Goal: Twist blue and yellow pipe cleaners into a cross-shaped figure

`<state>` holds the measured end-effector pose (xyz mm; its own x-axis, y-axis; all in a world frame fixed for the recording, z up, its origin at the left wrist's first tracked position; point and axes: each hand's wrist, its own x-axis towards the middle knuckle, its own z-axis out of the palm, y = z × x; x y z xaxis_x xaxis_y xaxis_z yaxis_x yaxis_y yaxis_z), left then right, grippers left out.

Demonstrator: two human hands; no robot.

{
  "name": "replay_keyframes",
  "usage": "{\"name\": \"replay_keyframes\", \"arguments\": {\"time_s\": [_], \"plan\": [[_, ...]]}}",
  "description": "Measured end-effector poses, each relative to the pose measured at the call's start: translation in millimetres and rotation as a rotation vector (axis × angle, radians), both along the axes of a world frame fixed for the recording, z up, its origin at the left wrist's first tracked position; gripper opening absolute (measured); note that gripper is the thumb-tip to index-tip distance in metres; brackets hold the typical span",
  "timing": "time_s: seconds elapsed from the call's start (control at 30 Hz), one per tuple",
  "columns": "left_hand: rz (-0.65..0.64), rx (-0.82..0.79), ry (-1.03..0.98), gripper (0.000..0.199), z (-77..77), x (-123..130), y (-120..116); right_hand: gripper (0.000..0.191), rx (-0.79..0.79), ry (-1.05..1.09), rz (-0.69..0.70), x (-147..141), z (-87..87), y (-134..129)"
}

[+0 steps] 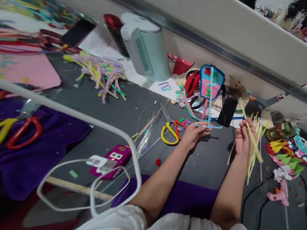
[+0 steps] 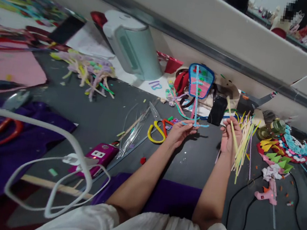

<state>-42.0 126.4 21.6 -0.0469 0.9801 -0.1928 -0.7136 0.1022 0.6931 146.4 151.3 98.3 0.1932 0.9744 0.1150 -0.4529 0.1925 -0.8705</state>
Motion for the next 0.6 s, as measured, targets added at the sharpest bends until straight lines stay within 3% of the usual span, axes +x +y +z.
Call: {"name": "replay_keyframes", "arguments": {"time_s": [0.13,0.23,0.47,0.6], "plan": [[0.007,0.0,-0.016,0.034,-0.8,0,1,0.02,0.023,0.109,-0.031,3,2.6,0],[0.024,-0.007,-0.023,0.033,-1.6,1,1,0.025,-0.004,0.121,-0.121,3,1.8,1],[0.037,0.008,-0.011,0.033,-1.7,2,2,0.031,-0.051,-0.162,-0.285,-8,-7.5,5],[0.058,0.029,0.001,0.037,-0.6,3,1,0.031,-0.043,-0.221,-0.333,-14,-9.1,6]]}}
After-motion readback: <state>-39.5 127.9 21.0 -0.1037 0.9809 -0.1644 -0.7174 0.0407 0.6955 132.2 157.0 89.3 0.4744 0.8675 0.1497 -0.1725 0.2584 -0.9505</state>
